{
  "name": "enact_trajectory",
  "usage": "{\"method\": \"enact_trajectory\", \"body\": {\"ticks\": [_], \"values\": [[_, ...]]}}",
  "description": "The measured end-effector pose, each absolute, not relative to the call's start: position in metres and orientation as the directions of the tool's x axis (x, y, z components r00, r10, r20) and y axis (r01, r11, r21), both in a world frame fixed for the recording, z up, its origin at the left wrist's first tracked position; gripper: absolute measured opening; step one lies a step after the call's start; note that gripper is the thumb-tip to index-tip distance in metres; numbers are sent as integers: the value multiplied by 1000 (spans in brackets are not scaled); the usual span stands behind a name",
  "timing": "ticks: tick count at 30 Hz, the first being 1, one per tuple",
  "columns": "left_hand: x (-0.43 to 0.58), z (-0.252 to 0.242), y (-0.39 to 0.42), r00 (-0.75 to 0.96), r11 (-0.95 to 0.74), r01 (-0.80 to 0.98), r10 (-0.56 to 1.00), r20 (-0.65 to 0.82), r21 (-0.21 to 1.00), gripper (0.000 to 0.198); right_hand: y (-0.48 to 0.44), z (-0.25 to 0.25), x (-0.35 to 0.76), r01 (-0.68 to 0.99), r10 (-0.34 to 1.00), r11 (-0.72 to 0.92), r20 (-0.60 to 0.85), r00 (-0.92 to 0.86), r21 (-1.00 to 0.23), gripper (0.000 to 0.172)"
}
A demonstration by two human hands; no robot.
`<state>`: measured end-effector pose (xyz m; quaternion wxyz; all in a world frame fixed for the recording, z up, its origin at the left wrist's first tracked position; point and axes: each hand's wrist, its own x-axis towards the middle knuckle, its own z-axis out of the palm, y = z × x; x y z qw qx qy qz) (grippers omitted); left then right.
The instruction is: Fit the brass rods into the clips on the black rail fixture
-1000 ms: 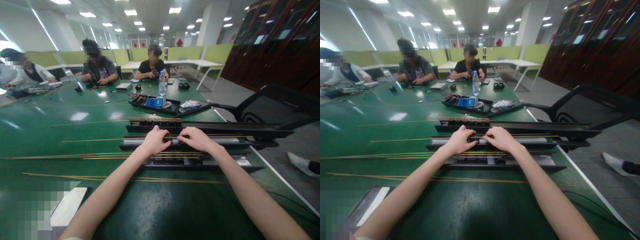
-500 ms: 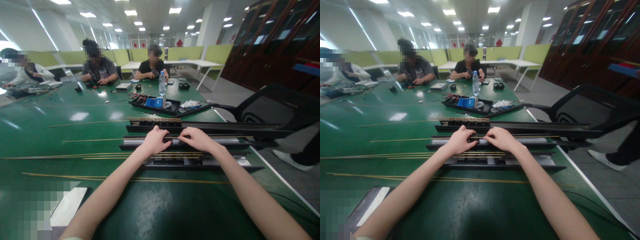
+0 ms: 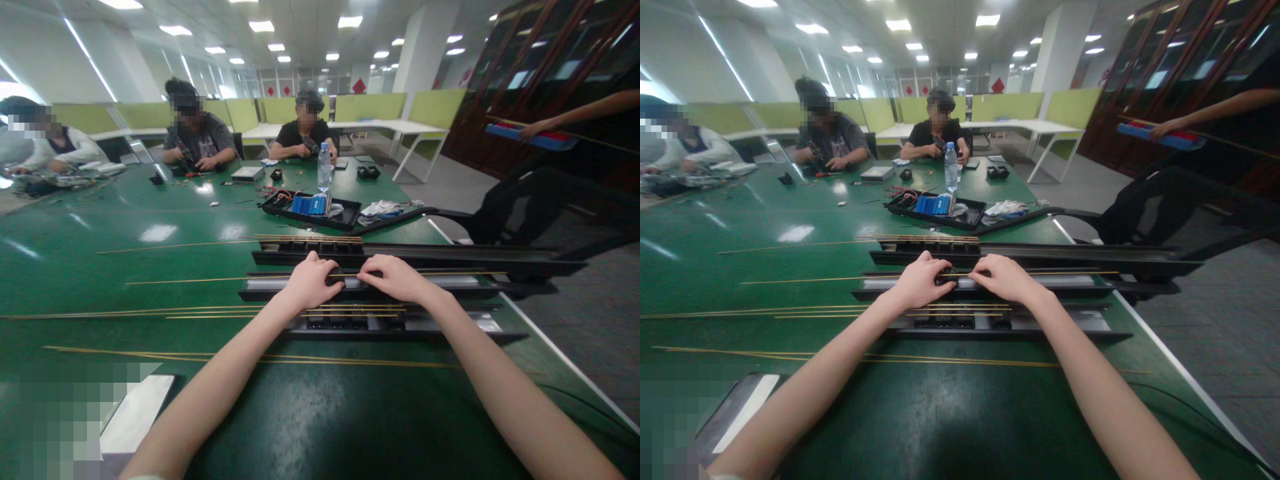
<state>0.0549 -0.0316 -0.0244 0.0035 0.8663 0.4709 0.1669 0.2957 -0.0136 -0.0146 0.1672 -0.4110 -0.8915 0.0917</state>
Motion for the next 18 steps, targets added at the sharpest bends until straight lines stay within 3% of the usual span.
{"method": "enact_trajectory", "body": {"ticks": [18], "values": [[55,-22,-33,494,-545,820,827,267,172,43,-11,-17,299,686,758,651,236,-608,-325,27]]}}
